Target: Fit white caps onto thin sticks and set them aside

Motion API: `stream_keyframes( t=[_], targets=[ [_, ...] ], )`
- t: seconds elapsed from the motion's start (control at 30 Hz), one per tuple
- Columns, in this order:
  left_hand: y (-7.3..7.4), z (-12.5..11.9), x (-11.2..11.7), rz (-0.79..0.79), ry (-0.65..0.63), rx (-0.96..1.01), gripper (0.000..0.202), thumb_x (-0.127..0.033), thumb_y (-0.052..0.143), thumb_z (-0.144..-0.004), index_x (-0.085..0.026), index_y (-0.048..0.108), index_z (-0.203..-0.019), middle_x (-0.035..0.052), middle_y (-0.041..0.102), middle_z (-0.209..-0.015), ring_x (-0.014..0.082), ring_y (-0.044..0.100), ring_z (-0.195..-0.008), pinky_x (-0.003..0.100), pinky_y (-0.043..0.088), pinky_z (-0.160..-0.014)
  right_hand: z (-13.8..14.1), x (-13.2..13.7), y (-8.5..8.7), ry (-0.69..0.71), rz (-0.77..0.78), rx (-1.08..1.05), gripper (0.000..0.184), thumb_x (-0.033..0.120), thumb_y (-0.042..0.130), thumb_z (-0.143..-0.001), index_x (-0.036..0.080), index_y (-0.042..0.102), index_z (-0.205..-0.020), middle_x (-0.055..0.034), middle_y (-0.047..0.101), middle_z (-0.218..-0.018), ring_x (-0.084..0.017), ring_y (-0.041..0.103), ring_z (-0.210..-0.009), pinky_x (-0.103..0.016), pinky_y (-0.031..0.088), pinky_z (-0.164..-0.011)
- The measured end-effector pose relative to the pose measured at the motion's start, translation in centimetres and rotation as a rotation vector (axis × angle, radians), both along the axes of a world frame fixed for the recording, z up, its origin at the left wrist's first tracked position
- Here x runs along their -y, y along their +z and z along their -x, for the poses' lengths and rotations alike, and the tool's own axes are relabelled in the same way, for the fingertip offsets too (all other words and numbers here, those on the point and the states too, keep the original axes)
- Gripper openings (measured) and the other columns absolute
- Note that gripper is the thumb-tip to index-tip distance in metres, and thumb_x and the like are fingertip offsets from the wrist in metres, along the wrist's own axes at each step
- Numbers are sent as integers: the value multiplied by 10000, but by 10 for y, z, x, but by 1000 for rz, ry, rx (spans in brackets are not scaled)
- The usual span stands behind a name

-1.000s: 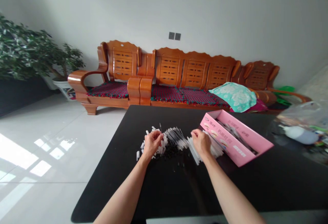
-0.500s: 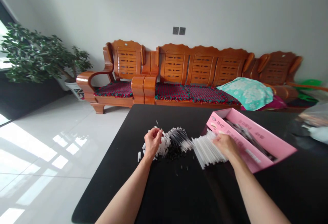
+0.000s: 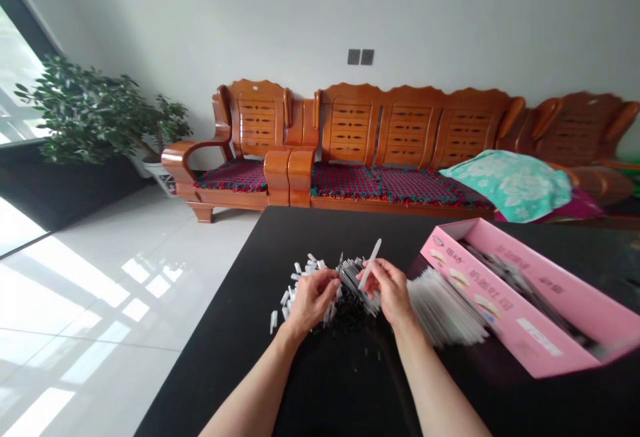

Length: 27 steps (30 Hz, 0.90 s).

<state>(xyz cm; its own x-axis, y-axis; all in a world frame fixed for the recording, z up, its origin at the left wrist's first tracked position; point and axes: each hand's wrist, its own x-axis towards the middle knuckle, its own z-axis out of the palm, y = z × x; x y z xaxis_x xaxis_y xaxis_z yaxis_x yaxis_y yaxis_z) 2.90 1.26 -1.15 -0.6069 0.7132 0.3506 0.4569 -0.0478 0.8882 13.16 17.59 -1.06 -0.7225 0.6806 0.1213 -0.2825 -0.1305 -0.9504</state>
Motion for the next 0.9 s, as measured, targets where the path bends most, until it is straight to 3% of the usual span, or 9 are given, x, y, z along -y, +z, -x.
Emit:
stream_keyframes(
  t=[0.13,0.4,0.67,0.9],
  targets=[
    [7,-10,-2,103,-78,-58,258,-369,492,-933,-162,645,-944,-23,587,-553,95,473,-467,200,324,-480,-9,-2,-3,27,67,-74,265,406,696,-812,158,668,-902,-68,743,-736,-142,630,-505,-219,461,-420],
    [12,-18,-5,174,-155,-97,276,-348,529,-911,-156,727,-934,-24,555,-538,84,452,-471,192,310,-473,-17,-27,-8,-69,222,-253,236,344,750,-760,162,691,-898,-79,758,-749,-160,663,-524,-253,529,-457],
    [7,-19,-7,182,-191,-83,310,-376,533,-912,-156,745,-957,9,622,-623,105,503,-531,203,339,-495,-17,-29,-9,-61,213,-252,229,321,753,-767,152,688,-907,-93,762,-767,-172,684,-546,-260,558,-468],
    [12,-21,-7,176,-170,-134,255,-324,541,-901,-173,745,-923,4,647,-667,98,478,-544,209,328,-521,-15,-20,-6,-24,178,-194,244,329,745,-784,142,672,-922,-101,759,-766,-171,688,-551,-255,560,-472]
  ],
)
